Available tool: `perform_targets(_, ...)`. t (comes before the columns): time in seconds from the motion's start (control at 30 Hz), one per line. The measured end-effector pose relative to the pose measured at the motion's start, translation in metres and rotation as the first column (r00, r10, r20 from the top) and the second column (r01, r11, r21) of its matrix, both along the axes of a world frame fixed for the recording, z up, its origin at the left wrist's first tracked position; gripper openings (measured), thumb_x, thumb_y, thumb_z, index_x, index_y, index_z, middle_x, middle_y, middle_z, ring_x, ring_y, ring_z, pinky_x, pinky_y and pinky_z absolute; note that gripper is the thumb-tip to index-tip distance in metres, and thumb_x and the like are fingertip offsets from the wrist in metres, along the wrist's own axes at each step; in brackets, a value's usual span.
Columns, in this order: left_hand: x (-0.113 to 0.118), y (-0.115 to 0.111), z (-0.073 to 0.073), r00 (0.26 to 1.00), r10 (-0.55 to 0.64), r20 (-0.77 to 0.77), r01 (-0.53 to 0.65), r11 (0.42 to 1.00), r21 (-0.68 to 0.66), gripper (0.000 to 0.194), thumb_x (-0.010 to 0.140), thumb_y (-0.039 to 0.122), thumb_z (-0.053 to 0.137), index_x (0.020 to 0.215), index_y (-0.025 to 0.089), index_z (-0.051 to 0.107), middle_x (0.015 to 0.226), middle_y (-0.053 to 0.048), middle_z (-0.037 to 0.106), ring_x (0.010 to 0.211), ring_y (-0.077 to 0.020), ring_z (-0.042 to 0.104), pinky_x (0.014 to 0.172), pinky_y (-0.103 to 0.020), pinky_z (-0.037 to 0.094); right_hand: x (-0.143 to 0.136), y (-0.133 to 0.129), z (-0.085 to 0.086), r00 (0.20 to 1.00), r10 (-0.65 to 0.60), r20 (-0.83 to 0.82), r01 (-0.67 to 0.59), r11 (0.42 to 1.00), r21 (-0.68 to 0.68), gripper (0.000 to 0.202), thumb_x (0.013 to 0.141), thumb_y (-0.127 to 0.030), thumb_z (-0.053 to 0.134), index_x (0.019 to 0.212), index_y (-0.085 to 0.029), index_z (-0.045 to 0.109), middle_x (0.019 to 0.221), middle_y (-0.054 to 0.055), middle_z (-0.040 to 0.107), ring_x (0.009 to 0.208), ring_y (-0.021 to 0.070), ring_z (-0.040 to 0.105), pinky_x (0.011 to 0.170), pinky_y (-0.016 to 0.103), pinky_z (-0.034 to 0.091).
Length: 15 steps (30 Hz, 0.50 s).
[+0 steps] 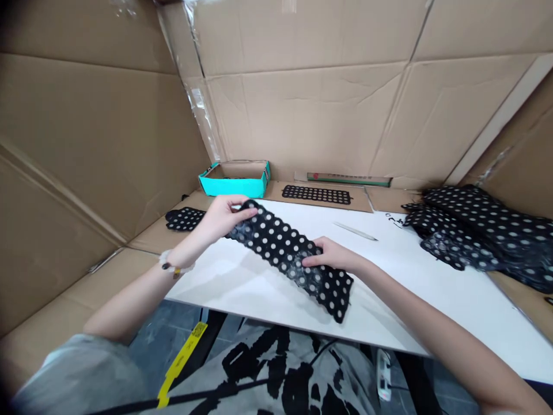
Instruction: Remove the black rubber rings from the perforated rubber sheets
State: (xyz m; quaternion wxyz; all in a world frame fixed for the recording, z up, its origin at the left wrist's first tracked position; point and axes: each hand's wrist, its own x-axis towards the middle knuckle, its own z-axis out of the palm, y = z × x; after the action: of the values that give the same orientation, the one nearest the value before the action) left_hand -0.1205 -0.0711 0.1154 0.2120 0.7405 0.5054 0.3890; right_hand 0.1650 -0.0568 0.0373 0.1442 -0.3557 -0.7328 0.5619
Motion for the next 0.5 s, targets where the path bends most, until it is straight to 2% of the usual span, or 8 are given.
perform_targets(0.1,-0.034,0.02,-0.047,0.991,0.001,-0.136,-0.034,0.971,-0.238,0.027,0.073,0.042,0.064,0.082,0.019,0.073,0.074,-0.004,0.07,0.075,-0.0235,0.063,0.073,-0.035,0.05,0.02,0.005,-0.01,0.982,0.056,0.182,-0.077,0.991,0.108,0.045,0.072,-0.054,0.068,0.097,-0.016,0.069,0.089,0.005,0.073,0.083,0.0242,0.067,0.077,0.036,0.052)
perform_targets(0.17,-0.072,0.032,-0.058,0.949,0.165,-0.268,-0.214,0.963,-0.166,0.031,0.074,0.033,0.06,0.098,0.018,0.073,0.081,-0.007,0.072,0.077,-0.0249,0.064,0.078,-0.037,0.05,0.032,0.01,-0.019,0.953,-0.076,0.295,-0.038,0.931,0.363,0.041,0.078,-0.051,0.062,0.101,-0.018,0.069,0.094,0.007,0.073,0.087,0.0264,0.067,0.082,0.039,0.051)
perform_targets(0.2,-0.096,0.038,-0.055,0.892,0.304,-0.334,-0.335,0.942,-0.038,0.035,0.076,0.029,0.056,0.105,0.018,0.071,0.09,-0.009,0.072,0.085,-0.0262,0.064,0.085,-0.037,0.048,0.037,0.013,-0.024,0.939,-0.137,0.315,-0.032,0.877,0.479,0.039,0.081,-0.049,0.059,0.106,-0.02,0.068,0.102,0.007,0.073,0.094,0.0276,0.066,0.086,0.041,0.05)
perform_targets(0.27,-0.15,0.05,-0.039,0.744,0.545,-0.387,-0.514,0.836,0.19,0.044,0.078,0.023,0.051,0.118,0.017,0.066,0.113,-0.013,0.068,0.105,-0.0299,0.06,0.096,-0.04,0.043,0.046,0.017,-0.03,0.924,-0.196,0.329,-0.042,0.802,0.596,0.039,0.084,-0.046,0.054,0.113,-0.023,0.067,0.114,0.007,0.07,0.103,0.0286,0.064,0.092,0.042,0.048)
perform_targets(0.33,-0.204,0.062,-0.02,0.603,0.663,-0.444,-0.648,0.731,0.211,0.051,0.074,0.021,0.053,0.124,0.015,0.061,0.123,-0.017,0.063,0.112,-0.0336,0.057,0.097,-0.043,0.041,0.052,0.02,-0.033,0.92,-0.195,0.339,-0.06,0.786,0.615,0.039,0.086,-0.045,0.051,0.115,-0.023,0.066,0.117,0.007,0.069,0.105,0.0284,0.064,0.093,0.041,0.048)
perform_targets(0.37,-0.228,0.068,-0.013,0.545,0.668,-0.506,-0.71,0.689,0.145,0.055,0.07,0.022,0.057,0.124,0.014,0.061,0.121,-0.02,0.063,0.11,-0.0365,0.058,0.094,-0.046,0.043,0.054,0.021,-0.034,0.92,-0.189,0.343,-0.068,0.786,0.615,0.039,0.087,-0.044,0.05,0.116,-0.023,0.066,0.116,0.007,0.069,0.105,0.0282,0.064,0.093,0.041,0.049)
perform_targets(0.4,-0.248,0.072,-0.009,0.536,0.624,-0.569,-0.744,0.667,0.031,0.057,0.063,0.022,0.062,0.12,0.014,0.064,0.116,-0.021,0.065,0.106,-0.0383,0.059,0.091,-0.048,0.045,0.055,0.021,-0.034,0.919,-0.186,0.348,-0.075,0.783,0.617,0.039,0.087,-0.044,0.05,0.116,-0.023,0.065,0.116,0.006,0.07,0.104,0.0282,0.065,0.093,0.041,0.049)
perform_targets(0.5,-0.286,0.079,-0.018,0.719,0.423,-0.551,-0.657,0.673,-0.34,0.056,0.05,0.032,0.069,0.104,0.019,0.07,0.082,-0.016,0.069,0.08,-0.0358,0.065,0.073,-0.047,0.05,0.055,0.021,-0.034,0.912,-0.184,0.367,-0.102,0.765,0.636,0.039,0.088,-0.042,0.049,0.118,-0.022,0.065,0.114,0.007,0.07,0.103,0.0287,0.065,0.092,0.043,0.049)
